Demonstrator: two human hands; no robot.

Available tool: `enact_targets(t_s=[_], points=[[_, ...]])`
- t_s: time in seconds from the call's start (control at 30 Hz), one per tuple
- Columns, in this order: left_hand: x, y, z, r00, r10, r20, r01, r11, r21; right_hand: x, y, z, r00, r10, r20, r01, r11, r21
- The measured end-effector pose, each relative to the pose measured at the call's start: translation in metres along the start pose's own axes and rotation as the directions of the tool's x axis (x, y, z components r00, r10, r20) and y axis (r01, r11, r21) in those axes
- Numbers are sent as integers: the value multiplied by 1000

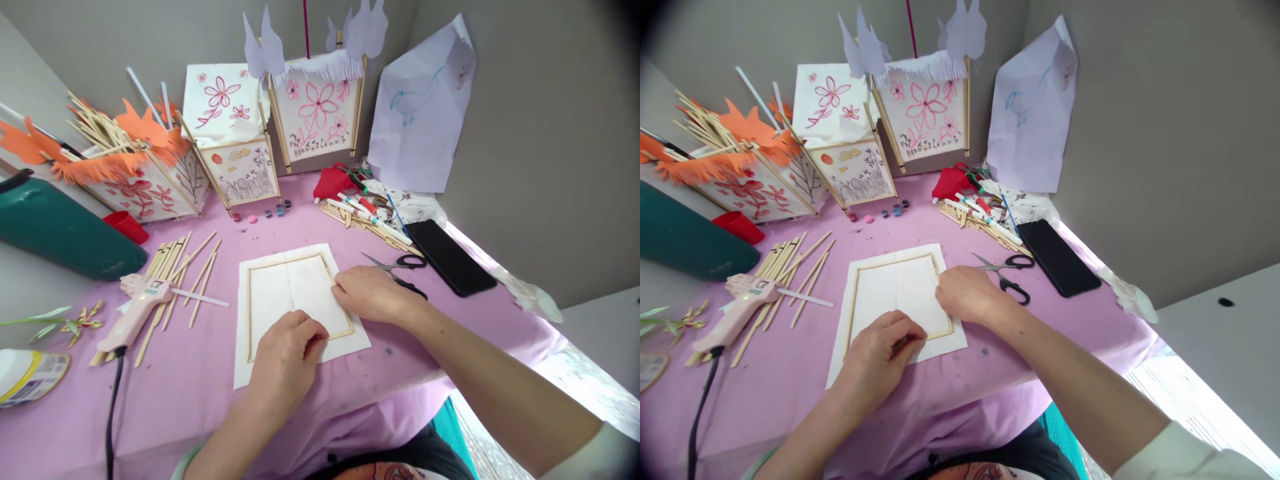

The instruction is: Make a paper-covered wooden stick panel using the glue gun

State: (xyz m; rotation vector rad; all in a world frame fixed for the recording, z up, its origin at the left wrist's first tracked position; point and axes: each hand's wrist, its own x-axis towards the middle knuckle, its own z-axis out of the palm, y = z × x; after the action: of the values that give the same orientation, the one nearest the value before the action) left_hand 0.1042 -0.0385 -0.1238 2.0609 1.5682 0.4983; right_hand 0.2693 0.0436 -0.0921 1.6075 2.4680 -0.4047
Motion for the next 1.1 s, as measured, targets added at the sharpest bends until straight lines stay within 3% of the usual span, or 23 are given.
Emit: enact_targets(t_s=[1.1], points=[[-2,1,3,999,19,-33,-19,1000,-13,7,3,3,1000,1,12,-2,999,42]])
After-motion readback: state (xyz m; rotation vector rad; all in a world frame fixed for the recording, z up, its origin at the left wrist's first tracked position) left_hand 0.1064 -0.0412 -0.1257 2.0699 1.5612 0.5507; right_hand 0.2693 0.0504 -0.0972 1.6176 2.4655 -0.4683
